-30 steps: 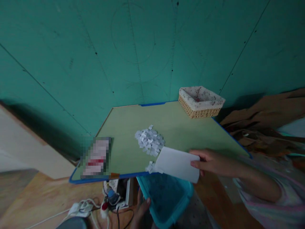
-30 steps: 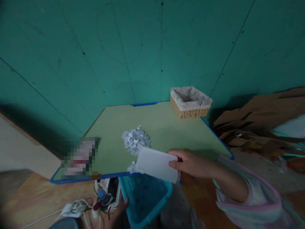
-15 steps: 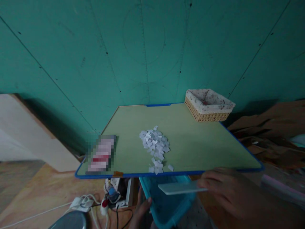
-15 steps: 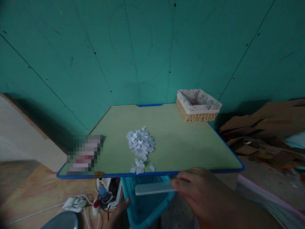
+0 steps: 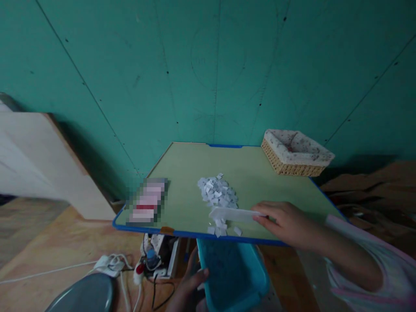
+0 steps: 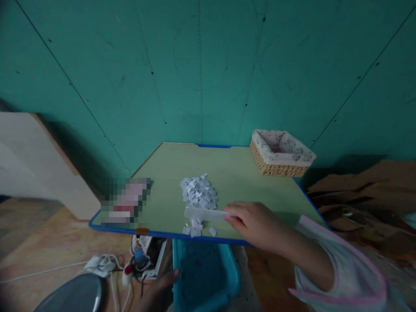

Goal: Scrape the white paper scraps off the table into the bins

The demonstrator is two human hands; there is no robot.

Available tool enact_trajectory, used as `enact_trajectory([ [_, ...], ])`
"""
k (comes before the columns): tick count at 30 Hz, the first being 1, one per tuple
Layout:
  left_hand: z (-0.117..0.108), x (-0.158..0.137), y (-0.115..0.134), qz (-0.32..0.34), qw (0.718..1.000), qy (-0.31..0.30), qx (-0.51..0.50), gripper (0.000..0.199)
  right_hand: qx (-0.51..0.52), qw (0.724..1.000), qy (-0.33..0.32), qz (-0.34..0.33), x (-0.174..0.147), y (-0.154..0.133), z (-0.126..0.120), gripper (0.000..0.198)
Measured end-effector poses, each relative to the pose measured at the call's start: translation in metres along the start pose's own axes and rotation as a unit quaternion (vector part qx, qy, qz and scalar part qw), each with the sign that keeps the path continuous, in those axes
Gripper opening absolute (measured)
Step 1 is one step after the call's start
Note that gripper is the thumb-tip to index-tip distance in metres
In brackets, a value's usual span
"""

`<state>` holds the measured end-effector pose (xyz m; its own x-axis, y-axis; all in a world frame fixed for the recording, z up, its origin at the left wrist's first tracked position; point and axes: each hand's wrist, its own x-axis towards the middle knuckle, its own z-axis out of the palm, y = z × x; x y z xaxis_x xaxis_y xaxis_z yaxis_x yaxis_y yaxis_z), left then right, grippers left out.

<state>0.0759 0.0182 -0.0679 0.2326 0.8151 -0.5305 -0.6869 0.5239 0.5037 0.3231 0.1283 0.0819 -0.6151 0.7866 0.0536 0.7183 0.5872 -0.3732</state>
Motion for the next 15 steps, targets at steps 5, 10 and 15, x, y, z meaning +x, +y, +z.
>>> enact_trajectory([
  [5,0.002,-0.011,0.006,0.004,0.998,-0.048,-0.030,0.092,-0.056,0.997,0.028,-0.034,-0.005,-0.010,0.006,0.023],
  [10,-0.005,-0.009,0.007,0.004,0.995,-0.103,-0.017,0.085,-0.113,0.984,0.054,-0.127,-0.015,-0.016,0.012,0.026],
  [15,-0.001,-0.014,0.010,0.013,0.996,-0.092,-0.013,0.064,-0.143,0.972,0.080,-0.167,-0.022,-0.023,0.013,0.028],
])
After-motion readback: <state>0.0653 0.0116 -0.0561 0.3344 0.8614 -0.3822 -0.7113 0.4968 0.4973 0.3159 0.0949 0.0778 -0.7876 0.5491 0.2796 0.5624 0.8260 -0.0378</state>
